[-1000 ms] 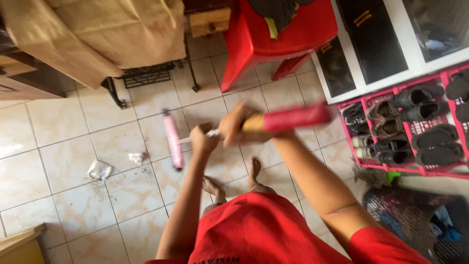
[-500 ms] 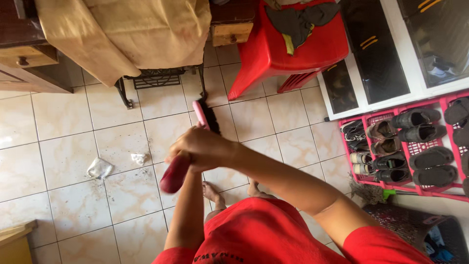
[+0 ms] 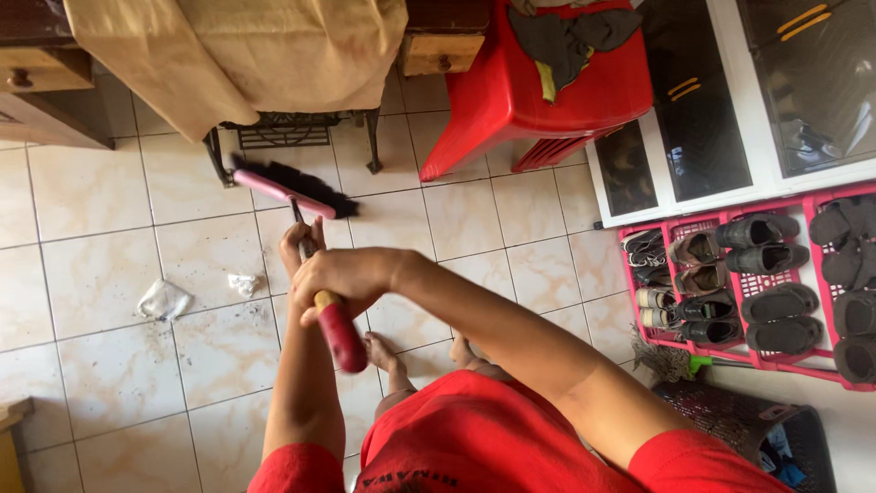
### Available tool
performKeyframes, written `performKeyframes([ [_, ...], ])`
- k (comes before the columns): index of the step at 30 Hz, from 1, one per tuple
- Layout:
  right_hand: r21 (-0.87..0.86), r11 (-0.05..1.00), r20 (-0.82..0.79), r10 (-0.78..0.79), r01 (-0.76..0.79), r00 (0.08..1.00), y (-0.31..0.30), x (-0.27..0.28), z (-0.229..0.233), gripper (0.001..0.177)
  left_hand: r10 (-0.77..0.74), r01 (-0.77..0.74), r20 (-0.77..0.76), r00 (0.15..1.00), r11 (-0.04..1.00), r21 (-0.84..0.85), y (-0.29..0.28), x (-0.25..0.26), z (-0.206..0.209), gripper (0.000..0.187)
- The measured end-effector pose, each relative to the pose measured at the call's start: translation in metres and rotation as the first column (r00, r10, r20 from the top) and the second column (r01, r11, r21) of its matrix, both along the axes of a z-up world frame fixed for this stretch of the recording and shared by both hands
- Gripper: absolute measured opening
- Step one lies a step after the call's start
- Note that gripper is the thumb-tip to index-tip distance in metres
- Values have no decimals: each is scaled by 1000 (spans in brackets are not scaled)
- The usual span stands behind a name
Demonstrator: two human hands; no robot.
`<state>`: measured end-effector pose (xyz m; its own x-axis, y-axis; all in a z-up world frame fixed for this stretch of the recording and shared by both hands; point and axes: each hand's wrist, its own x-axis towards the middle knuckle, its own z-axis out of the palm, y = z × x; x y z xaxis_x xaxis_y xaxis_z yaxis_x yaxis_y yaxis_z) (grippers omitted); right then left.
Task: The person sweeps the tiled floor using a broom, gathering debris from under a table and around a shoe rack before moving toward a doorway.
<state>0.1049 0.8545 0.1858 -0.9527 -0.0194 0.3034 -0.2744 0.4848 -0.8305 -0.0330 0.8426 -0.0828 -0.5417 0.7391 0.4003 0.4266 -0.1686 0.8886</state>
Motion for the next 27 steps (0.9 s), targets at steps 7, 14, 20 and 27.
performKeyframes([
  [7, 21, 998, 327, 45, -55, 944, 1, 22, 31, 36, -72, 117, 292, 954, 983, -139, -29, 15, -17, 53],
  [14, -118, 979, 182, -144, 167, 973, 1, 93, 48, 15, -125, 105, -12, 992, 880, -463, -62, 57, 17, 49],
  [20, -62, 947, 103, -307, 314, 946, -13, 203, 112, 13, -311, 230, -126, 942, 871, -435, -52, 148, 94, 34],
  [27, 190, 791, 189, -611, 581, 769, -66, 248, 191, 11, -801, 823, 226, 554, 486, -295, -53, 245, 122, 32],
])
